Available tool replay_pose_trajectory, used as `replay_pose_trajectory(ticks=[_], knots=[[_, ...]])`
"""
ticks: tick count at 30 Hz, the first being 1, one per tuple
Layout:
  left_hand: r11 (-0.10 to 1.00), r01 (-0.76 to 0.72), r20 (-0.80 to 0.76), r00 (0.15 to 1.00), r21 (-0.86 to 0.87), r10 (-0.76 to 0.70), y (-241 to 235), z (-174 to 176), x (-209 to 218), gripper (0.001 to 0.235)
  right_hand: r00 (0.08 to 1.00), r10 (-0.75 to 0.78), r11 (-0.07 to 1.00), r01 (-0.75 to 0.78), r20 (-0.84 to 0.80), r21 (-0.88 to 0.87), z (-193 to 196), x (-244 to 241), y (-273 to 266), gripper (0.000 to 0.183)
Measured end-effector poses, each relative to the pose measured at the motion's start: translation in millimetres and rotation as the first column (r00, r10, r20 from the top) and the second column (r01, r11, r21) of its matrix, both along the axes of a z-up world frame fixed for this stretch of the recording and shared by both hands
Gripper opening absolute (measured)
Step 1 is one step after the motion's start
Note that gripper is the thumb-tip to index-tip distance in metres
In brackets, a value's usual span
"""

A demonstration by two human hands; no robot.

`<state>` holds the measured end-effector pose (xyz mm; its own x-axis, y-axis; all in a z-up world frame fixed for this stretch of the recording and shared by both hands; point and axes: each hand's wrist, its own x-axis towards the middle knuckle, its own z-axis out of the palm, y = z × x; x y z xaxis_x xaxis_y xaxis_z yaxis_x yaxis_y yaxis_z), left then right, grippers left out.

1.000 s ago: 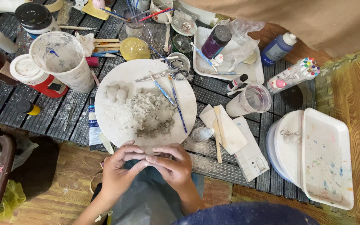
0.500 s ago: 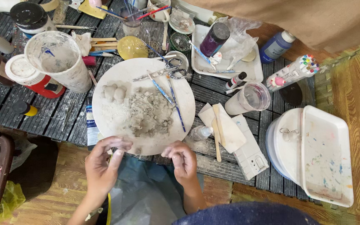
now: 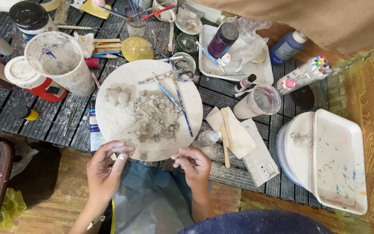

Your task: The person repeatedly pinches small amounts of clay from a pile on a white plate and rolls them into small balls between their palms. They place the formed balls back onto the plate and continue the process.

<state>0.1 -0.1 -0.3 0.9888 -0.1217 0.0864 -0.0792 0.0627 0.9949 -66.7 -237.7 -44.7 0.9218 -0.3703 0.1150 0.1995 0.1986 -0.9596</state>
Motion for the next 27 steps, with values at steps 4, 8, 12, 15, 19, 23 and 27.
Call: replay_pose_trajectory(ticks=[4,8,12,15,19,23,27], knots=[[1.000,0.005,0.022,1.000,-0.011,-0.005,0,-2,2,0.027,0.990,0.013,1.000,-0.010,0.141,-0.022,-11,1,-4,0.019],[0.999,0.036,0.069,0.997,0.009,-0.037,-2,-6,8,0.026,0.985,-0.020,0.994,0.039,0.174,-0.106,-11,0,-4,0.021],[0.994,0.049,-0.029,0.998,-0.099,-0.052,-5,-9,15,0.027,0.995,-0.015,0.993,0.027,0.103,-0.111,-7,4,-3,0.018],[0.990,0.055,0.016,0.998,-0.130,-0.053,-6,-11,17,0.028,0.996,-0.026,0.992,0.035,0.080,-0.118,-8,3,-3,0.022],[0.991,0.082,-0.036,0.996,-0.102,-0.086,-5,-13,15,0.028,0.998,-0.040,0.990,0.047,0.057,-0.132,-13,4,-4,0.024],[0.992,0.117,-0.067,0.991,-0.053,-0.120,-4,-13,13,0.030,0.986,0.022,0.998,-0.012,0.164,-0.062,-12,6,-5,0.018],[0.986,0.152,-0.007,0.988,0.064,-0.152,-3,-11,10,0.031,0.984,0.013,0.989,0.014,0.177,-0.148,-7,6,-6,0.019]])
